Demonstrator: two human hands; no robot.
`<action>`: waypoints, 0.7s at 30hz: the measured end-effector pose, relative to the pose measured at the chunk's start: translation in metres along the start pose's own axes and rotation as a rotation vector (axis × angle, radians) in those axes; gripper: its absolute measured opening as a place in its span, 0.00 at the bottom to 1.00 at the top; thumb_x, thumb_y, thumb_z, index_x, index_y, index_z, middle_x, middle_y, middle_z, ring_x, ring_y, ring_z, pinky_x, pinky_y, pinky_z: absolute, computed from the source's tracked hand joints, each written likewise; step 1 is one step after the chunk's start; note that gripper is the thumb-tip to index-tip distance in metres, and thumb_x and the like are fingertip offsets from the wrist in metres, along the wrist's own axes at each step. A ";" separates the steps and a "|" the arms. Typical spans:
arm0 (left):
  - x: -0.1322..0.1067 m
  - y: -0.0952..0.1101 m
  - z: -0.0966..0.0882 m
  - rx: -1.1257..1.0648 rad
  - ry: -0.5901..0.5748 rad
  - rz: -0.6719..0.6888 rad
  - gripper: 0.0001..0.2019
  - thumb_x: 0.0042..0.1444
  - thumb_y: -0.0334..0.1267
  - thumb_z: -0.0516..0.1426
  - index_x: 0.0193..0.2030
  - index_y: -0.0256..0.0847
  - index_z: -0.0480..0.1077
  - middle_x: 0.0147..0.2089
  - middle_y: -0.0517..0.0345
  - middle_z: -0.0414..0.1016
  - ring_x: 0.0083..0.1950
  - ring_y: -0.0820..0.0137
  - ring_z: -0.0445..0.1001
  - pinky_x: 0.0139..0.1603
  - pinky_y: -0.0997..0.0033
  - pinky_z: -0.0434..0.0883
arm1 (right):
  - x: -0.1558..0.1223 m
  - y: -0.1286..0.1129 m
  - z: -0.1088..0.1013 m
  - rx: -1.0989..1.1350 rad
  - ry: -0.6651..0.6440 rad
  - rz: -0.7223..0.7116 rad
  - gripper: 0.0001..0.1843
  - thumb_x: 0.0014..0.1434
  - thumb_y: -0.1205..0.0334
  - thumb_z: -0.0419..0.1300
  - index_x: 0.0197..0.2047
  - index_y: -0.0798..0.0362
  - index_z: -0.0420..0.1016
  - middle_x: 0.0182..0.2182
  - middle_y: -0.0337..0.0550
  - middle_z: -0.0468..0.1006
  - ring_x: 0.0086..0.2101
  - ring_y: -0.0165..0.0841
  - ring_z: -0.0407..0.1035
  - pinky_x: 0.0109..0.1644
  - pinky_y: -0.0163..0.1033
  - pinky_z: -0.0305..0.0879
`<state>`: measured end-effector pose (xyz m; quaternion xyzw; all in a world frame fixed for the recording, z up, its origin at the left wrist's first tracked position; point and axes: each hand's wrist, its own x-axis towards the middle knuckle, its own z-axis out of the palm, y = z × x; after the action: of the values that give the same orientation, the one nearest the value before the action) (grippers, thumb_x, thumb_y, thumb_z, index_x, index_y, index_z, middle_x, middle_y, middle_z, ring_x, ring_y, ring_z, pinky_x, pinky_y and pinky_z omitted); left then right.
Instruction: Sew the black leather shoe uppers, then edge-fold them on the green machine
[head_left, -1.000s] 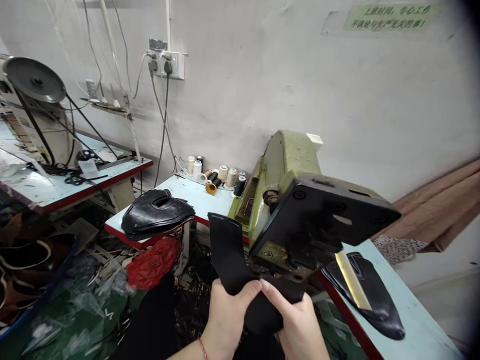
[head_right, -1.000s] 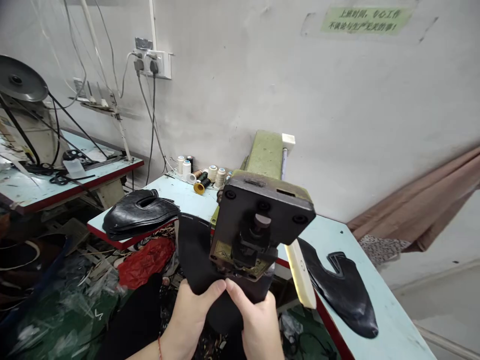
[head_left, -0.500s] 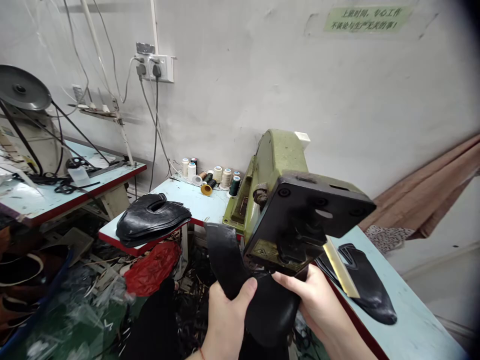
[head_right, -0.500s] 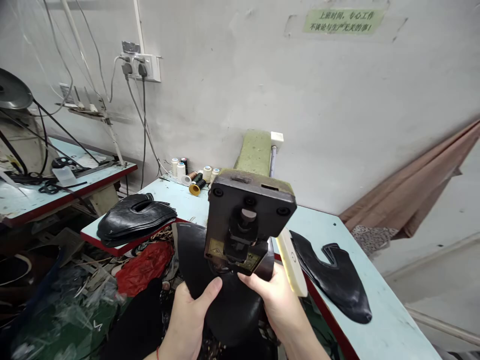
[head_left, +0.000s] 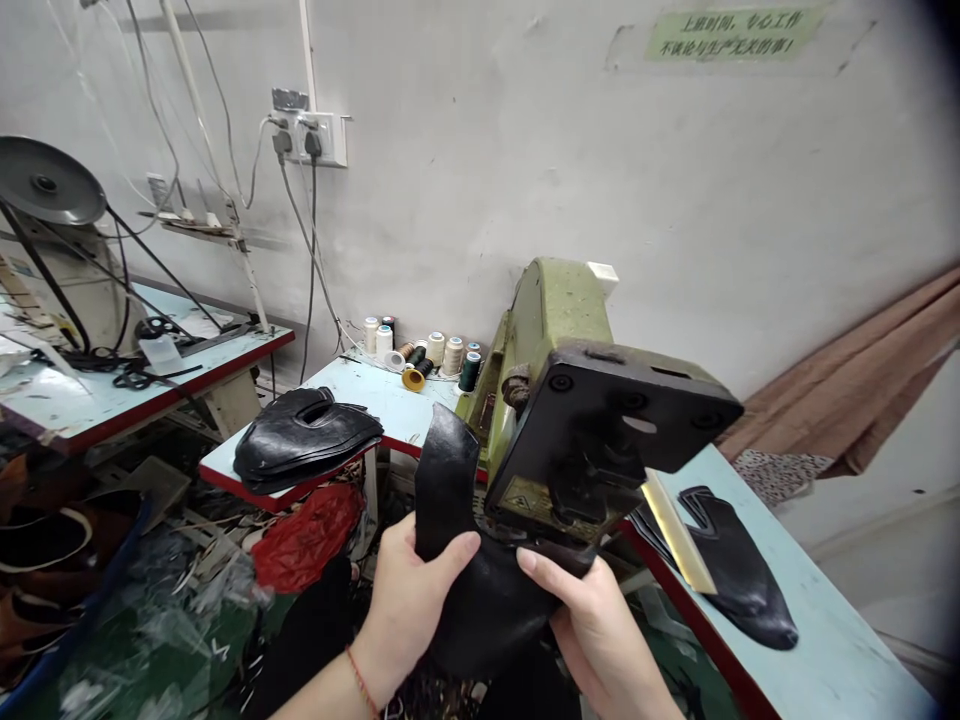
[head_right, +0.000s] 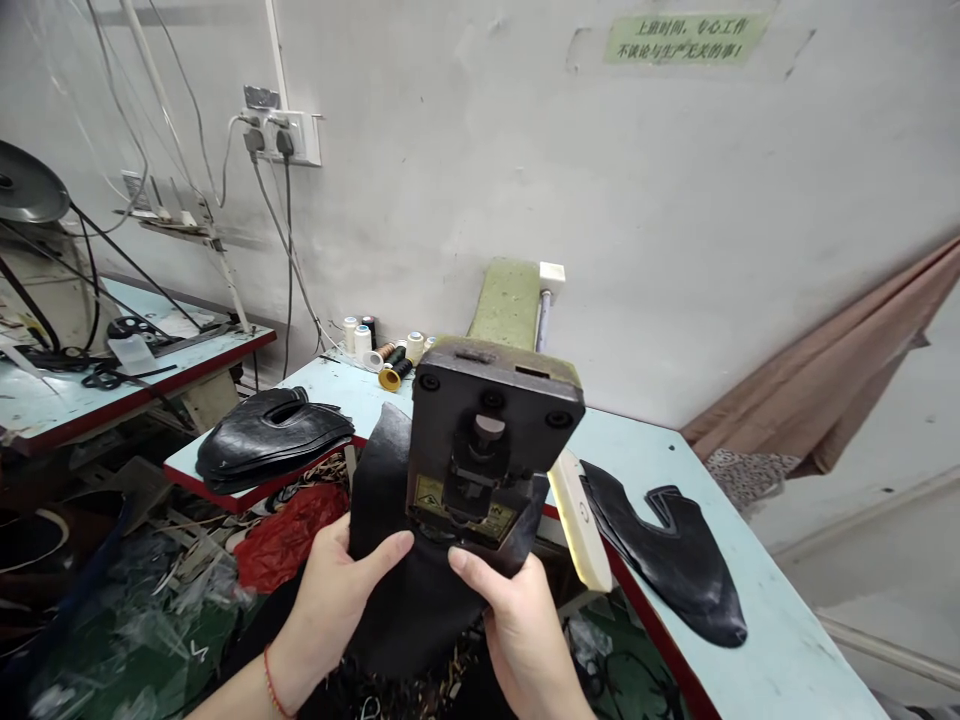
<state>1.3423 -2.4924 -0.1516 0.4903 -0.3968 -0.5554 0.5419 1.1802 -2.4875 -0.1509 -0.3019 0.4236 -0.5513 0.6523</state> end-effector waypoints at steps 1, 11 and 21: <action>0.003 0.004 -0.005 0.039 -0.003 0.001 0.13 0.44 0.41 0.66 0.35 0.35 0.74 0.32 0.51 0.80 0.35 0.60 0.77 0.36 0.65 0.74 | 0.001 0.002 0.000 0.017 -0.005 -0.003 0.21 0.46 0.62 0.71 0.46 0.51 0.79 0.40 0.47 0.84 0.43 0.45 0.76 0.50 0.48 0.69; 0.027 0.061 -0.033 0.288 -0.191 -0.048 0.11 0.42 0.38 0.65 0.33 0.35 0.75 0.31 0.52 0.81 0.32 0.58 0.78 0.30 0.66 0.73 | 0.012 -0.001 -0.020 0.042 0.070 -0.151 0.21 0.48 0.64 0.70 0.46 0.43 0.73 0.44 0.38 0.82 0.46 0.40 0.73 0.47 0.42 0.69; 0.045 0.073 -0.053 0.294 -0.258 -0.149 0.10 0.40 0.37 0.66 0.31 0.36 0.76 0.29 0.55 0.80 0.28 0.65 0.77 0.29 0.71 0.71 | 0.010 0.021 -0.030 -0.180 0.202 -0.203 0.12 0.45 0.54 0.71 0.27 0.50 0.75 0.23 0.35 0.72 0.28 0.32 0.66 0.29 0.37 0.72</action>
<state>1.4125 -2.5393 -0.0965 0.5169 -0.5026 -0.5881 0.3666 1.1642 -2.4909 -0.1853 -0.3435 0.5018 -0.6018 0.5176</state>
